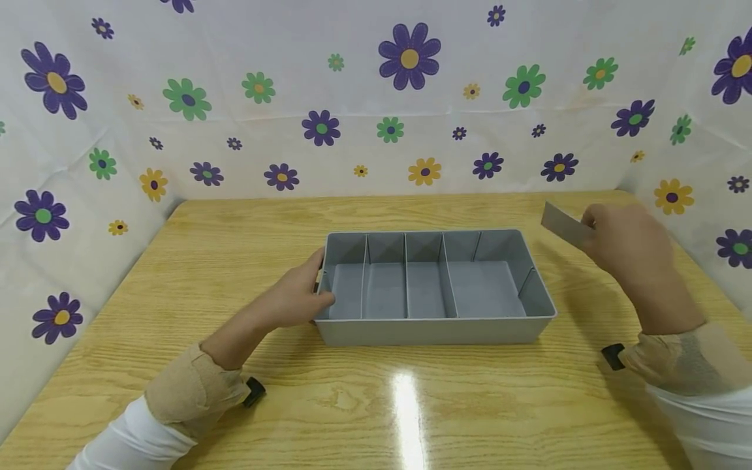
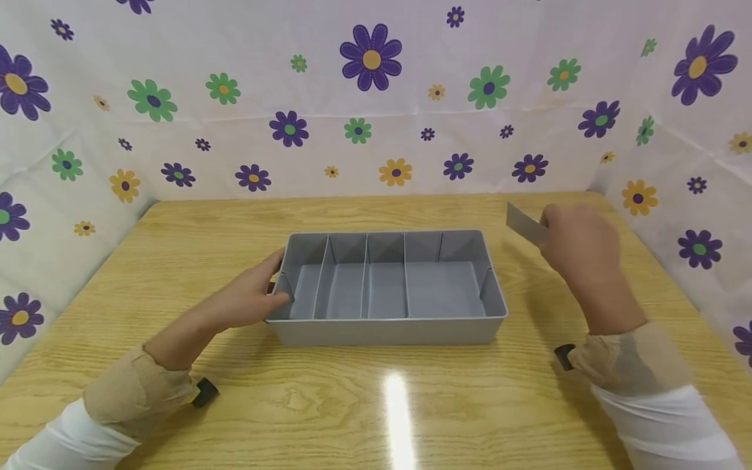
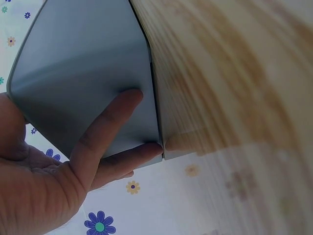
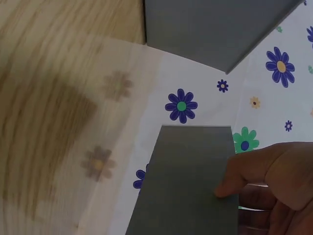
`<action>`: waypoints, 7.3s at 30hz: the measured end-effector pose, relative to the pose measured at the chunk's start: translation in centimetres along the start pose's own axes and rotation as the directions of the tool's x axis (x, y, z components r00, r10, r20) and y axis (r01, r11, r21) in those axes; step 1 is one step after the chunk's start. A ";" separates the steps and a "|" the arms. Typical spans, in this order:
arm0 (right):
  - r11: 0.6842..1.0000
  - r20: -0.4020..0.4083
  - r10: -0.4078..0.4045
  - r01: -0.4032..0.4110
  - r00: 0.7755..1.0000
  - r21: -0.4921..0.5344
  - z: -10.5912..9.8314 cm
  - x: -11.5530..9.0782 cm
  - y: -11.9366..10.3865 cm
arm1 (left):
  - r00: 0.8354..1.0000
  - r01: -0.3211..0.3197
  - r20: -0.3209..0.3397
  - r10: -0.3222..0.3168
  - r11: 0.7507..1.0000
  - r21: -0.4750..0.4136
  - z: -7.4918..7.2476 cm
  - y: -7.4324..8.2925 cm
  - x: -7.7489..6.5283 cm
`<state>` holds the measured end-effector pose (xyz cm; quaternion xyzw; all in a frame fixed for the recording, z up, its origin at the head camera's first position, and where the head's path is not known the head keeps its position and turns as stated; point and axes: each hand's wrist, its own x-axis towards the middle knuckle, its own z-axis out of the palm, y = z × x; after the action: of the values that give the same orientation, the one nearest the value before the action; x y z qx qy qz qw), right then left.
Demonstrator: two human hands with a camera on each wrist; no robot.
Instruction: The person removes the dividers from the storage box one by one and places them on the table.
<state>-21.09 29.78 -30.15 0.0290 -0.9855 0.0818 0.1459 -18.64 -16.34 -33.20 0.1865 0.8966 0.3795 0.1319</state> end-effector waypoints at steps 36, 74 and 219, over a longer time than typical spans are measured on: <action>0.876 0.527 -0.399 0.481 0.750 -0.022 4.0 2.3 2.5 | 1.000 -0.002 0.009 0.001 0.999 0.039 -0.3 0.0 -0.1; 0.946 0.594 -0.290 0.317 0.750 0.062 7.6 8.3 2.7 | 1.000 -0.013 0.011 0.013 0.999 0.033 -0.3 -0.6 -0.1; 0.784 0.417 -0.470 0.585 0.778 -0.208 4.6 6.1 3.1 | 0.990 -0.109 -0.079 0.119 0.987 0.114 0.8 0.0 -0.4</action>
<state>-28.47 31.89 -33.22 0.2971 -0.9454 -0.1337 -0.0079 -18.03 -16.01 -33.75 0.2279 0.9087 0.3444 0.0609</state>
